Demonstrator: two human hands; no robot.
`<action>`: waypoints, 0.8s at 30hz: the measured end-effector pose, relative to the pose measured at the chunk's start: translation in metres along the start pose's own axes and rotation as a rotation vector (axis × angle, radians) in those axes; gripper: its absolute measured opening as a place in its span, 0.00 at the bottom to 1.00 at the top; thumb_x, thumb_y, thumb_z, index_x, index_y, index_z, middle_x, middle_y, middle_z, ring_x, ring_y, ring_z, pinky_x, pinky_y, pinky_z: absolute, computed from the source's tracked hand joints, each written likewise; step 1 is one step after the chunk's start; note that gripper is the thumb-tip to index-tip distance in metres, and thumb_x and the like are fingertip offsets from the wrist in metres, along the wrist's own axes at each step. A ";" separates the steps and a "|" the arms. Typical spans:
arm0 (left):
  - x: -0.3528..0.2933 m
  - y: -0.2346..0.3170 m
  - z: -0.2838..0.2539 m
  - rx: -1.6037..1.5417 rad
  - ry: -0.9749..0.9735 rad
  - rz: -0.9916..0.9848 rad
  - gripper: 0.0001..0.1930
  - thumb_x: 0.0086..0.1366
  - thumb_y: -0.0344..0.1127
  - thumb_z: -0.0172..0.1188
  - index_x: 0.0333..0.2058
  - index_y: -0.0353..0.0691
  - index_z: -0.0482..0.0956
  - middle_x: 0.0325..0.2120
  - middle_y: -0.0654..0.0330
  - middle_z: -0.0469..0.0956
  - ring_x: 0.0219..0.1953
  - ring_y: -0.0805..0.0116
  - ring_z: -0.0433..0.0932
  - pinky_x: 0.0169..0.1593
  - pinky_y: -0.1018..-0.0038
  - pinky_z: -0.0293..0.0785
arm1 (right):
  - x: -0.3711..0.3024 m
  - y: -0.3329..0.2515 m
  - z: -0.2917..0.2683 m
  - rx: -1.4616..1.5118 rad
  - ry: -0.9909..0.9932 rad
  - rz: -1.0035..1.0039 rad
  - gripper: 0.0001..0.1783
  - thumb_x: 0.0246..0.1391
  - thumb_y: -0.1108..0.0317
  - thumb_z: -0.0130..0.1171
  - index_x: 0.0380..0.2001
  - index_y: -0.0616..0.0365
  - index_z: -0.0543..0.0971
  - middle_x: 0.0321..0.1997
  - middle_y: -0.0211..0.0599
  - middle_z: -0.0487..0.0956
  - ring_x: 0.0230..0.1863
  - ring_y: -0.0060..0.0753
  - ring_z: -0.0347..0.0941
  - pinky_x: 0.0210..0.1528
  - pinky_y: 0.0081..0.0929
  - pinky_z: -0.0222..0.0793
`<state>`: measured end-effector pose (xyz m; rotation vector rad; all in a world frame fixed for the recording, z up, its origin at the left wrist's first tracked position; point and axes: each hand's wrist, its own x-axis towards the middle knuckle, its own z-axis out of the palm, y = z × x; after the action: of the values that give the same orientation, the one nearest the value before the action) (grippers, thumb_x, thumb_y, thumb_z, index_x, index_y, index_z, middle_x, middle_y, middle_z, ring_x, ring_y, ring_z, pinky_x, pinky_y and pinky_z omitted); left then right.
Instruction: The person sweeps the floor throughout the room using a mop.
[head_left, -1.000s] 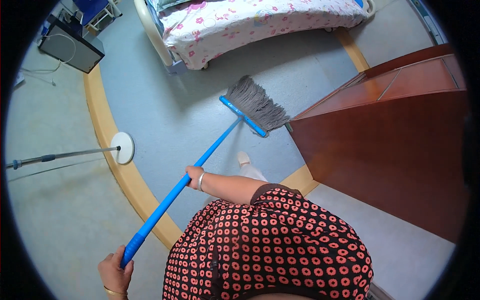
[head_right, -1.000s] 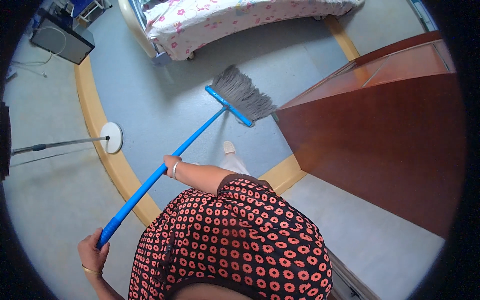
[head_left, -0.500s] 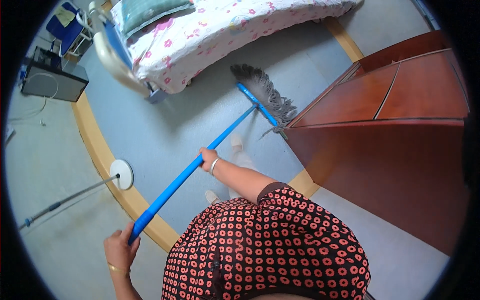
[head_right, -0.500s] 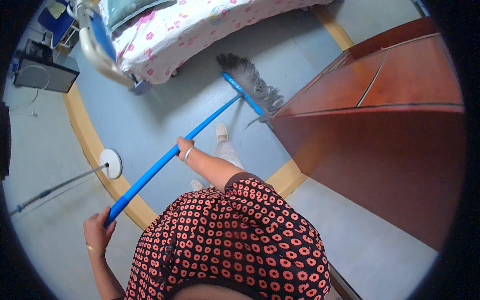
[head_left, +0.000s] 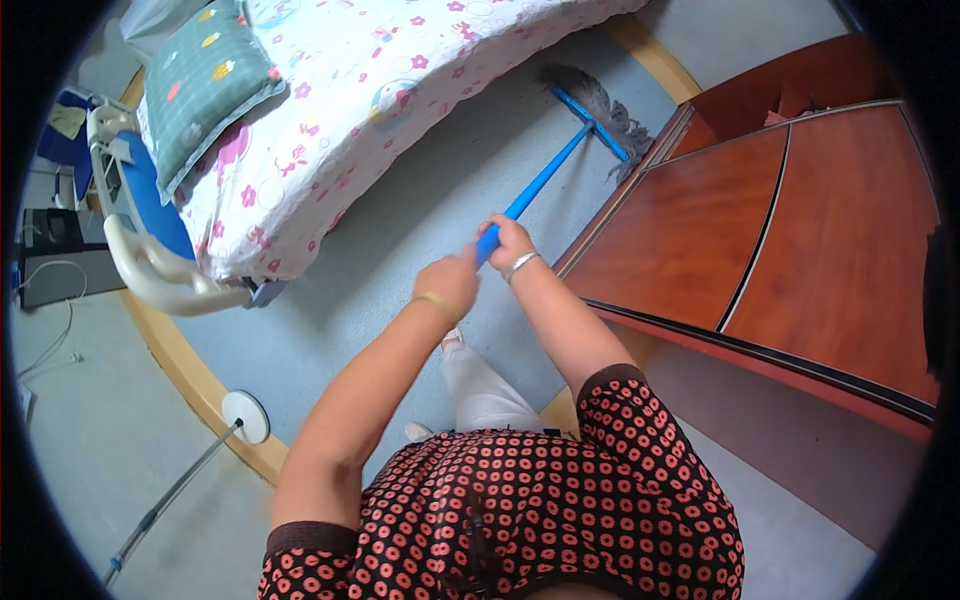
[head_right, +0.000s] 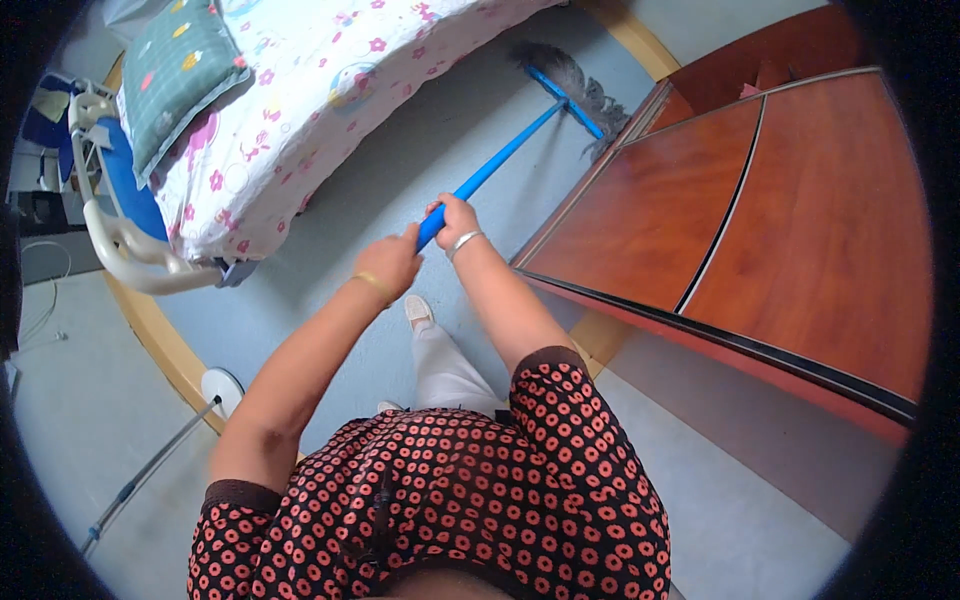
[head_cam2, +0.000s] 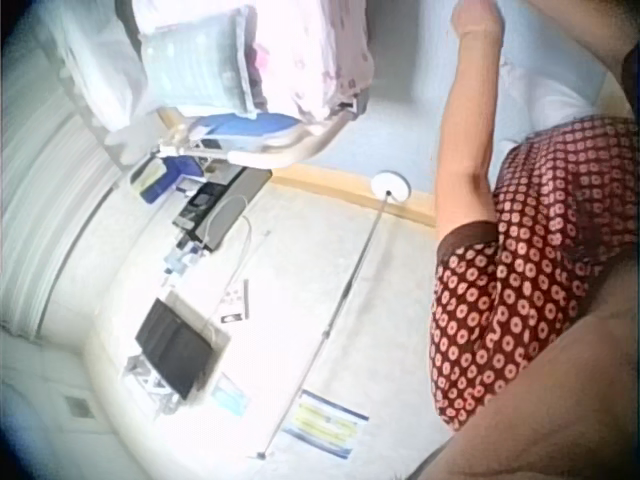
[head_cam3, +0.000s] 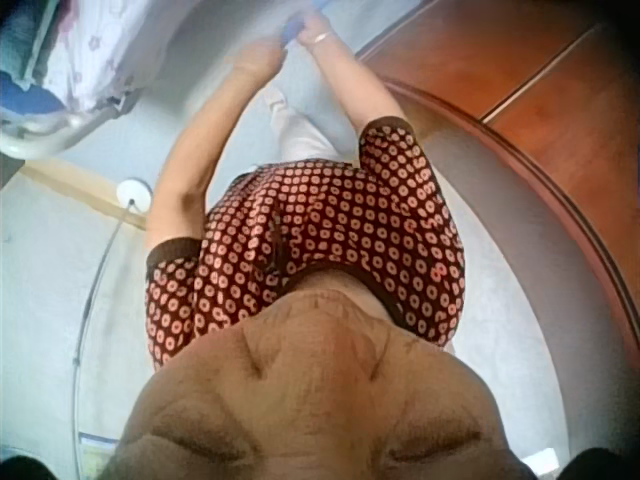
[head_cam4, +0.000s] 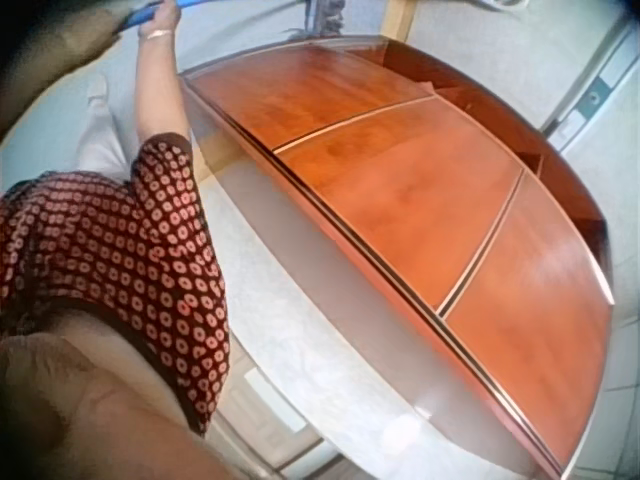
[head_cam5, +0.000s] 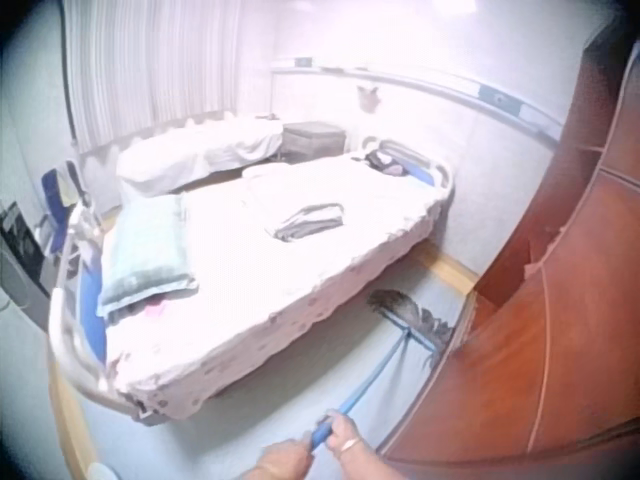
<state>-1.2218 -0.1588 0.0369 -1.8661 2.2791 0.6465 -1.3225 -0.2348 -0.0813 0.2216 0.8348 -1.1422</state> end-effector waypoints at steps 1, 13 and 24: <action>0.016 0.015 -0.001 0.004 -0.020 0.007 0.13 0.51 0.37 0.48 0.35 0.40 0.60 0.25 0.49 0.71 0.30 0.52 0.70 0.33 0.60 0.66 | 0.004 -0.015 -0.005 0.005 -0.015 -0.029 0.06 0.42 0.73 0.46 0.23 0.61 0.61 0.16 0.38 0.64 0.18 0.31 0.62 0.22 0.26 0.62; -0.099 -0.045 -0.057 0.055 -0.096 -0.006 0.21 0.50 0.37 0.49 0.43 0.42 0.57 0.22 0.46 0.70 0.24 0.48 0.69 0.30 0.60 0.66 | 0.024 0.033 -0.003 -0.104 0.078 0.058 0.04 0.40 0.72 0.46 0.19 0.59 0.64 0.16 0.41 0.66 0.19 0.35 0.64 0.22 0.29 0.62; -0.268 -0.155 -0.122 -0.689 -0.101 -0.289 0.23 0.47 0.28 0.55 0.44 0.33 0.62 0.26 0.55 0.72 0.27 0.69 0.72 0.33 0.75 0.68 | -0.013 0.174 0.039 -0.308 0.197 0.727 0.07 0.43 0.72 0.44 0.29 0.59 0.62 0.26 0.41 0.65 0.26 0.38 0.66 0.31 0.39 0.67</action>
<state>-0.9916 0.0122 0.2051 -2.2925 1.7886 1.5727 -1.1556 -0.1720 -0.0890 0.3481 0.9798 -0.3093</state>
